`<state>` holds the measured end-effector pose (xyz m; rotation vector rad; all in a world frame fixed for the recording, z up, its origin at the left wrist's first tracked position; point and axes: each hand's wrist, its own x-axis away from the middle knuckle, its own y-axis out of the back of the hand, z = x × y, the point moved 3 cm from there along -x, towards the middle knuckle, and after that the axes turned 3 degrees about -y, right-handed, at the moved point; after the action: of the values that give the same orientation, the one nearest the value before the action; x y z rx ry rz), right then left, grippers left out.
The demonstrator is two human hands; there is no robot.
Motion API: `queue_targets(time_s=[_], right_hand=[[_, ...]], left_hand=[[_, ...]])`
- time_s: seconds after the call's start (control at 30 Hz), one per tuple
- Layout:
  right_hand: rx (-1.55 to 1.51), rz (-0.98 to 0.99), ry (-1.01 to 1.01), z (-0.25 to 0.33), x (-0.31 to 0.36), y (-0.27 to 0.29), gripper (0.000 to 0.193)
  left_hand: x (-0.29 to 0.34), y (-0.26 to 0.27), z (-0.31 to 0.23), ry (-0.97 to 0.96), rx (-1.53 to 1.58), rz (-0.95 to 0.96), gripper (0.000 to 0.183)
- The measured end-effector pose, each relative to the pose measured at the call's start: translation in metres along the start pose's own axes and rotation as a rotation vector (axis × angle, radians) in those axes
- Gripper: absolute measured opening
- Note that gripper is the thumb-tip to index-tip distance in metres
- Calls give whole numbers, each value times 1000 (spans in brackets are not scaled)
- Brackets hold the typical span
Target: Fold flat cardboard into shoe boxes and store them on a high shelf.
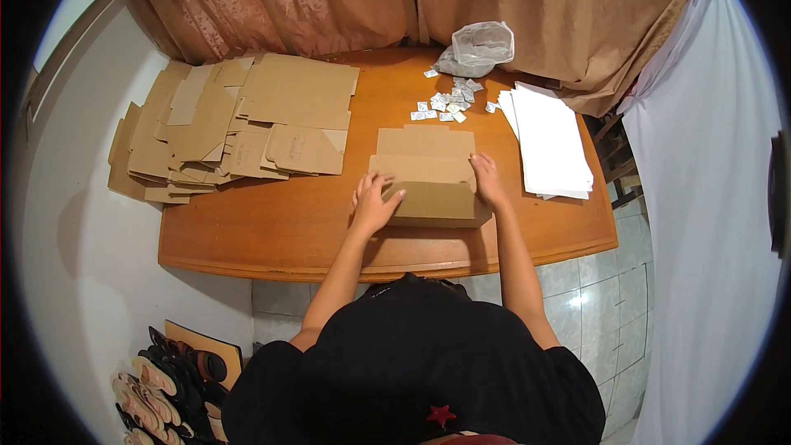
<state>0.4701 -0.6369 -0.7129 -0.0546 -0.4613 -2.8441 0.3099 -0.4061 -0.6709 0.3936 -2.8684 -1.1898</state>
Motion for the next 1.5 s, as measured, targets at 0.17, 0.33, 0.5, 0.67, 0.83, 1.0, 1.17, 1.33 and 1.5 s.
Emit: queue_targets(time_s=[0.17, 0.33, 0.5, 0.67, 0.83, 1.0, 1.17, 1.33, 1.5], right_hand=[[419, -5, 27, 28, 25, -12, 62], [690, -61, 49, 39, 39, -20, 73], [785, -91, 99, 40, 42, -25, 77], [939, -111, 129, 49, 48, -31, 78], [1101, -57, 428, 54, 48, -33, 72], [1159, 47, 593, 47, 34, -32, 65], [1096, 96, 676, 53, 28, -27, 57], [1077, 289, 681, 62, 24, -25, 43], [948, 185, 739, 91, 34, -25, 40]], left_hand=[[-6, -12, 3, 157, -15, -222, 55], [-5, -20, -4, 175, -150, -261, 56], [-4, -22, -5, 193, -201, -259, 56], [-2, -21, -11, 222, -260, -233, 57], [2, -17, -5, 165, -191, -320, 60], [14, -13, 25, 235, 94, -336, 60], [36, -20, 71, 605, 582, -4, 72], [50, -9, 40, 863, 792, 118, 85], [39, 9, 16, 703, 865, -60, 90]])
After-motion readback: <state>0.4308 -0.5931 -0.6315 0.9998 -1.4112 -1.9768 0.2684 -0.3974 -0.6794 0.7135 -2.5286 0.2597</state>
